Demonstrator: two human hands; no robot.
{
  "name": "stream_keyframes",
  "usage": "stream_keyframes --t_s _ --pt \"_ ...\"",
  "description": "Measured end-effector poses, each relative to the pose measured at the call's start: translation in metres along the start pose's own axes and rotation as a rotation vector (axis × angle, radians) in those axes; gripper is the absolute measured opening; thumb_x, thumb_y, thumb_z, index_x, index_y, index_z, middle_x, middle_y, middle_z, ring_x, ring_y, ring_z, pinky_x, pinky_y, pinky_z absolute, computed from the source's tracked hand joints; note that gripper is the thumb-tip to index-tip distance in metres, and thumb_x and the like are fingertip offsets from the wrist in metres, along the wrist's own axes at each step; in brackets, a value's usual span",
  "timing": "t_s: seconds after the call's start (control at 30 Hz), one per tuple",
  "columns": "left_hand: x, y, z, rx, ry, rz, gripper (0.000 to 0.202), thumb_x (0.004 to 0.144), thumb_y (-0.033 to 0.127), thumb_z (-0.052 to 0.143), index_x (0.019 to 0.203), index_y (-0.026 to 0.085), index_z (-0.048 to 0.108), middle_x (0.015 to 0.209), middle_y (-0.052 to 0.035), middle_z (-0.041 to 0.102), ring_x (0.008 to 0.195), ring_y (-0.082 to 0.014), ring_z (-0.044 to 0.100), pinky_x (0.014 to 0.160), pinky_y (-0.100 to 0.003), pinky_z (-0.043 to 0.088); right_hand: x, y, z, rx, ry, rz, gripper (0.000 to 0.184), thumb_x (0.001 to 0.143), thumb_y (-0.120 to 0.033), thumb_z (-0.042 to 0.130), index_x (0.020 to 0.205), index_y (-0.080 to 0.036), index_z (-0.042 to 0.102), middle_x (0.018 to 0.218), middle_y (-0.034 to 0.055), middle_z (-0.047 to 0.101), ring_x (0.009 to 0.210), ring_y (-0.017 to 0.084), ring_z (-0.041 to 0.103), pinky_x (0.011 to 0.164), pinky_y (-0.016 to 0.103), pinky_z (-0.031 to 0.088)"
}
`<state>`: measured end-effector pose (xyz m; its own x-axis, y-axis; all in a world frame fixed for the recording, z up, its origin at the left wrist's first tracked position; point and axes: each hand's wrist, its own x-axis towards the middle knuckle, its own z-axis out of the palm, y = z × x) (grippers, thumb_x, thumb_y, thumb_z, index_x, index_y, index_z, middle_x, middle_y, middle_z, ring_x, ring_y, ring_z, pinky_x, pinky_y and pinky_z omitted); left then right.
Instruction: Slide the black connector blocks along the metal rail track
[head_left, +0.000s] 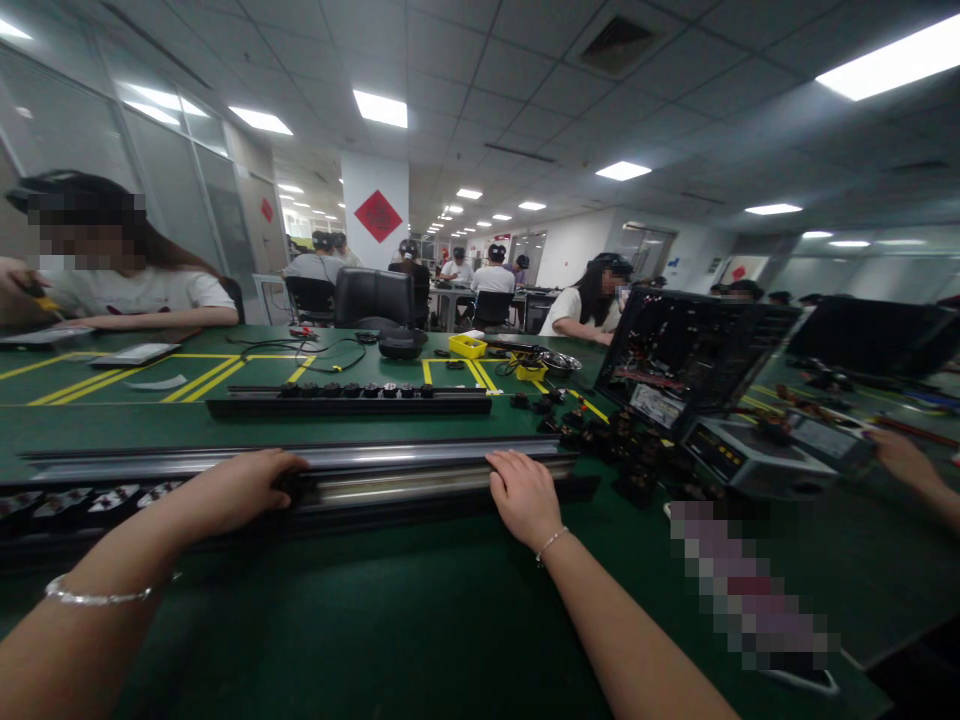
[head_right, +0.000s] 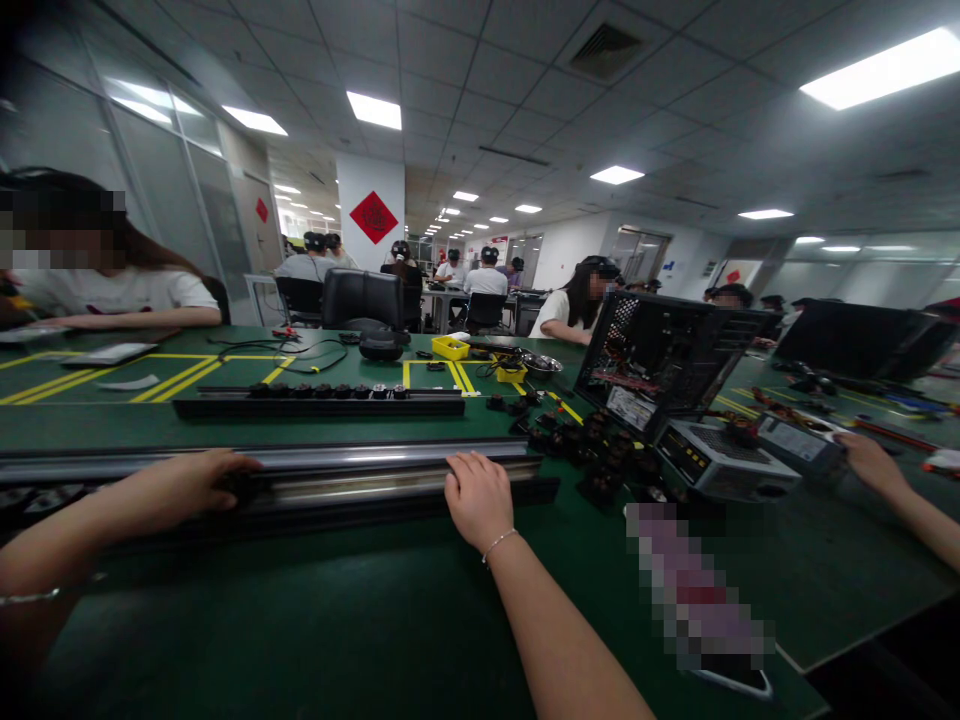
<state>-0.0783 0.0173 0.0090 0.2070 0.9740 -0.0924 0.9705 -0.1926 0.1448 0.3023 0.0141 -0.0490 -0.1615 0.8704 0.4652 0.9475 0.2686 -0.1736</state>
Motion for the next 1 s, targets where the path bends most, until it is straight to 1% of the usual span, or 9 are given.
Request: stream_keyframes --t_s 0.13,0.23,0.33,0.43,0.53,0.67,0.77,0.9,1.0 --pt "0.000 -0.008 0.017 -0.011 0.072 0.032 0.050 0.075 0.030 0.045 0.121 0.014 0.054 0.124 -0.0115 0.055 0.109 -0.0251 0.054 0.098 -0.038 0.038 0.000 -0.001 0.001 -0.003 -0.001 0.001 0.038 0.090 -0.031 0.033 0.119 -0.027 0.058 0.125 0.0010 0.058 0.120 0.017 0.045 0.098 0.035 0.030" --pt "-0.003 -0.005 0.035 -0.058 0.177 0.006 0.054 0.079 0.033 0.038 0.126 0.009 0.048 0.126 -0.0141 0.054 0.116 -0.0261 0.050 0.103 -0.039 0.033 0.001 -0.003 0.000 0.003 -0.002 0.004 0.038 0.090 -0.031 0.034 0.119 -0.027 0.058 0.125 0.0011 0.058 0.120 0.018 0.045 0.098 0.035 0.030" --pt "-0.007 0.006 0.053 -0.141 0.340 -0.140 0.075 0.081 0.046 0.035 0.139 0.000 0.022 0.138 -0.0208 0.042 0.124 -0.0280 0.044 0.104 -0.041 0.034 0.001 -0.004 -0.001 0.009 -0.003 0.005 0.038 0.090 -0.031 0.033 0.119 -0.027 0.058 0.124 0.0010 0.058 0.120 0.017 0.045 0.098 0.035 0.030" --pt "-0.009 0.016 0.065 -0.043 0.489 -0.250 0.084 0.080 0.056 0.030 0.134 -0.008 0.025 0.137 -0.0291 0.039 0.128 -0.0349 0.039 0.104 -0.047 0.032 0.001 -0.005 -0.002 0.013 -0.015 0.008 0.038 0.090 -0.031 0.033 0.119 -0.027 0.058 0.125 0.0009 0.058 0.120 0.017 0.045 0.098 0.035 0.030" --pt "-0.008 0.017 0.070 0.058 0.466 -0.255 0.088 0.079 0.061 0.027 0.131 -0.010 0.033 0.132 -0.0309 0.044 0.127 -0.0385 0.038 0.104 -0.049 0.031 0.001 -0.004 -0.002 0.022 -0.017 0.006 0.038 0.090 -0.031 0.033 0.120 -0.027 0.057 0.125 0.0007 0.058 0.120 0.018 0.045 0.098 0.035 0.030" --pt "-0.010 0.013 0.070 0.061 0.402 -0.208 0.083 0.080 0.061 0.023 0.131 -0.003 0.037 0.131 -0.0249 0.049 0.123 -0.0337 0.045 0.104 -0.044 0.032 0.000 -0.003 0.000 0.028 -0.013 0.004 0.038 0.090 -0.031 0.034 0.119 -0.027 0.057 0.125 0.0009 0.058 0.120 0.018 0.044 0.099 0.035 0.029" --pt "-0.011 0.012 0.068 0.067 0.405 -0.160 0.078 0.081 0.060 0.023 0.132 0.002 0.038 0.129 -0.0213 0.052 0.121 -0.0308 0.048 0.103 -0.043 0.034 0.000 -0.003 0.000 0.030 -0.011 0.005 0.038 0.090 -0.030 0.034 0.119 -0.027 0.057 0.125 0.0006 0.058 0.120 0.018 0.044 0.099 0.035 0.029" --pt "-0.009 0.012 0.071 0.095 0.423 -0.057 0.074 0.082 0.057 0.023 0.130 0.003 0.041 0.129 -0.0197 0.053 0.121 -0.0295 0.048 0.103 -0.044 0.034 0.000 -0.003 0.000 0.022 -0.018 0.010 0.038 0.090 -0.030 0.034 0.120 -0.027 0.057 0.125 0.0010 0.058 0.120 0.017 0.044 0.100 0.035 0.029" --pt "-0.009 0.012 0.073 0.091 0.440 -0.051 0.073 0.083 0.057 0.022 0.130 0.004 0.040 0.130 -0.0189 0.053 0.122 -0.0288 0.047 0.103 -0.044 0.033 0.000 -0.004 -0.001 0.023 -0.026 0.012 0.038 0.090 -0.031 0.034 0.120 -0.027 0.057 0.125 0.0010 0.058 0.121 0.017 0.044 0.099 0.035 0.029"
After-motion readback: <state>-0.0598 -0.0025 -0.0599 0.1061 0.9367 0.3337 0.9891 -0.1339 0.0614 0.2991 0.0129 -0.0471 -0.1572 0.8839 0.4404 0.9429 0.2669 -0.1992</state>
